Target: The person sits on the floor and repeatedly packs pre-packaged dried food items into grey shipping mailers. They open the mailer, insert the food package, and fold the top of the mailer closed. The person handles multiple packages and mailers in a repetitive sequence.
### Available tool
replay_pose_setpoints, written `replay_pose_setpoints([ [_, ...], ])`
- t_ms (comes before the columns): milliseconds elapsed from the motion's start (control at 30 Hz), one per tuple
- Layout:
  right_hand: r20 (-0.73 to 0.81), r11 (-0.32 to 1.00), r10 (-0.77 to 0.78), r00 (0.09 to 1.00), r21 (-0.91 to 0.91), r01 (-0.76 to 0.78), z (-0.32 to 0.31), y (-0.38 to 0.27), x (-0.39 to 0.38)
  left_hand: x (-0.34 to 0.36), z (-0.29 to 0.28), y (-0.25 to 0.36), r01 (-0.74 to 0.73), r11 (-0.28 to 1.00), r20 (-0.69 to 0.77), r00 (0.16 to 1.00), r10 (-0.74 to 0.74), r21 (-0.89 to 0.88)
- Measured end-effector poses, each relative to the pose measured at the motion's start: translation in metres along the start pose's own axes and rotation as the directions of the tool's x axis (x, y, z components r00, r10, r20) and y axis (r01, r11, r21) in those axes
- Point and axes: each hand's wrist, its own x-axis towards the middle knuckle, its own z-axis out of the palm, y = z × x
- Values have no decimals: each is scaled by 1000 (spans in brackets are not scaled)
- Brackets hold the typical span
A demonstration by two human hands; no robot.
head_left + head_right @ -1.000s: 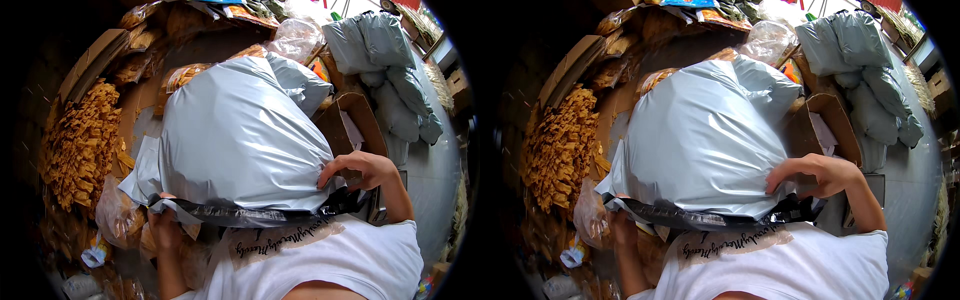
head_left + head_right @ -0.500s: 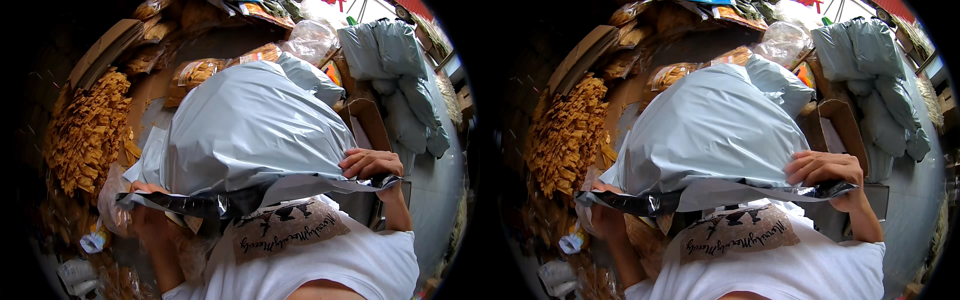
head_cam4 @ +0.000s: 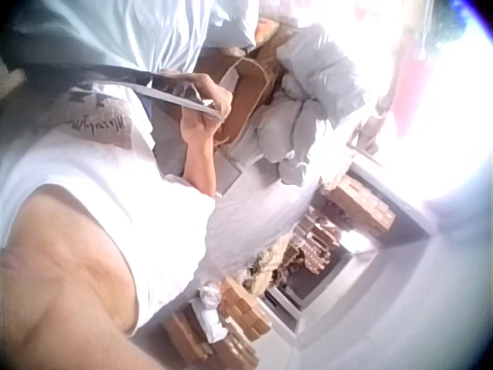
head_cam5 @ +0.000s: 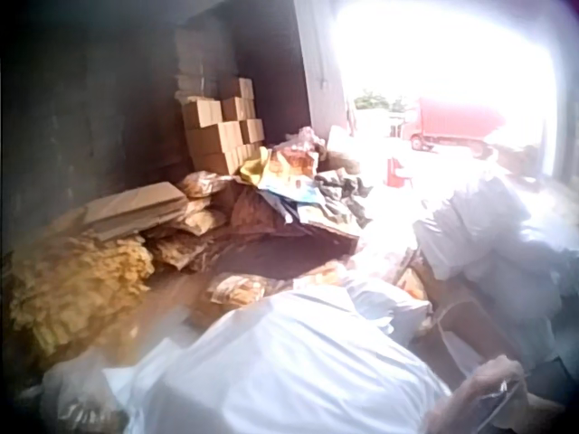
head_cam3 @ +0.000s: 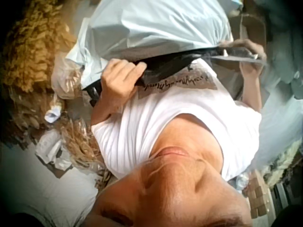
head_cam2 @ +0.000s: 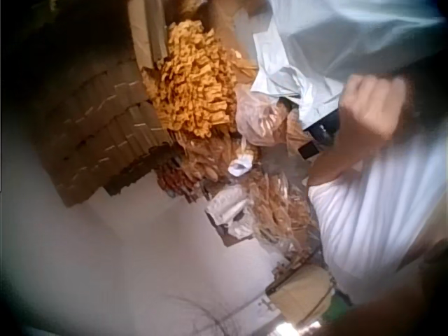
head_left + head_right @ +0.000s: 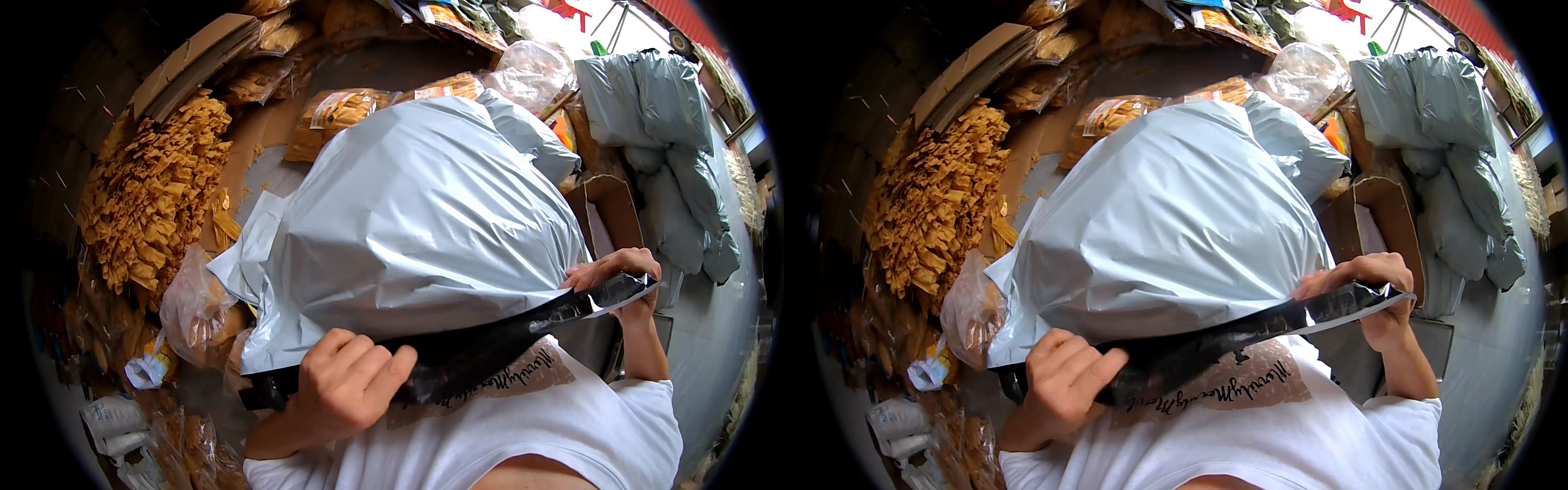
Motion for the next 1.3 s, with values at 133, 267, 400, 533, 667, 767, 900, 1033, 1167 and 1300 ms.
replay_pose_setpoints([
  [133,-65,975,210,976,-61,-214,5,3,-20,3,-1,13,-221,970,14,975,221,101],
  [267,325,824,462,825,-501,-264,1,-9,0,10,11,4,-90,992,45,995,87,85],
  [400,616,851,503,607,-475,-223,-7,5,15,6,36,-17,259,929,285,941,-181,-265],
  [533,713,966,199,673,-26,-259,32,-9,39,7,42,-17,229,940,322,936,-141,-252],
  [667,743,805,574,345,-435,-403,69,27,36,9,40,-9,294,928,397,899,-186,-230],
  [767,747,755,625,227,-504,-418,76,44,32,0,50,-8,342,936,498,828,-257,-87],
  [900,817,705,561,135,-386,-596,64,76,17,9,81,-45,448,891,440,816,-374,-74],
  [1033,867,878,366,340,-199,-436,42,55,27,6,99,-70,623,680,523,756,-394,-388],
  [1167,583,697,711,393,-659,-282,25,9,28,-1,111,-85,742,561,678,626,-385,-367],
  [1300,425,736,426,798,-676,-33,31,11,-3,-4,113,-87,689,584,644,687,-336,-430],
])
